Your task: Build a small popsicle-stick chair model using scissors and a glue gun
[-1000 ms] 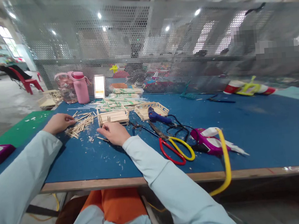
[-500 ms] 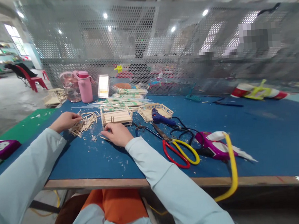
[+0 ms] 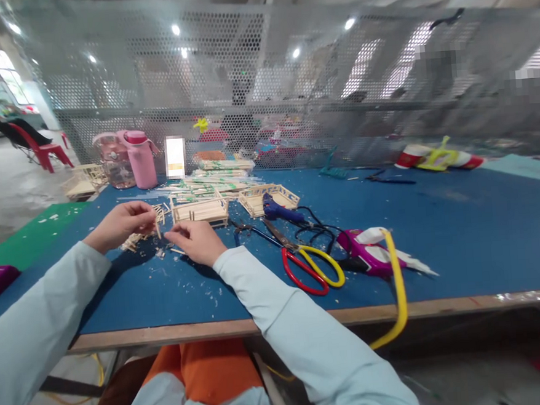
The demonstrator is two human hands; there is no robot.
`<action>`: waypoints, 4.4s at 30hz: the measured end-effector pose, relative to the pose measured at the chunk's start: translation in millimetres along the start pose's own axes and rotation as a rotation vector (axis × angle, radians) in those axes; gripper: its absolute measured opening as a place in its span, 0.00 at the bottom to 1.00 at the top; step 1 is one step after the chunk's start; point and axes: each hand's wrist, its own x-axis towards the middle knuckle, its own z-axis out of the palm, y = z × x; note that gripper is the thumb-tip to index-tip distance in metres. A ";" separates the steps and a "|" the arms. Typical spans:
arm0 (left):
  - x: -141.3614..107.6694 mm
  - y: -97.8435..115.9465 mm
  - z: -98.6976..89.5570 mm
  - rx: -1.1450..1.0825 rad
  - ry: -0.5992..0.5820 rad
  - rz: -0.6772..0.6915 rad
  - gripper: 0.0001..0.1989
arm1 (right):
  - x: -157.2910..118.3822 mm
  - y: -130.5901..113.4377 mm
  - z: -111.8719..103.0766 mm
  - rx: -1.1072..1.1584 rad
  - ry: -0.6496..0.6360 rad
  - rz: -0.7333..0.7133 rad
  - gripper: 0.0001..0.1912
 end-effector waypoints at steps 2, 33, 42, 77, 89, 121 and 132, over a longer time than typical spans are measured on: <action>-3.5 0.1 14.6 0.062 -0.058 0.058 0.17 | 1.1 1.7 2.5 0.046 0.003 0.008 0.11; 16.7 -11.6 32.3 0.321 0.073 0.352 0.27 | 15.0 20.2 17.7 0.075 0.261 0.236 0.06; 12.1 -16.2 36.8 0.305 0.115 0.374 0.25 | 14.9 21.3 16.9 0.044 0.256 0.227 0.05; -11.7 -12.9 44.7 0.701 0.418 0.548 0.17 | 3.8 13.2 1.1 0.158 0.161 0.311 0.04; 22.3 -2.3 25.4 0.672 0.181 0.395 0.18 | 17.7 27.5 21.8 0.132 0.268 0.284 0.04; 24.2 -7.6 23.9 0.738 0.199 0.445 0.16 | 11.0 17.9 14.1 -0.038 0.388 0.408 0.03; 23.6 -7.9 24.4 0.727 0.200 0.442 0.17 | 14.5 17.8 23.9 0.103 0.305 0.383 0.09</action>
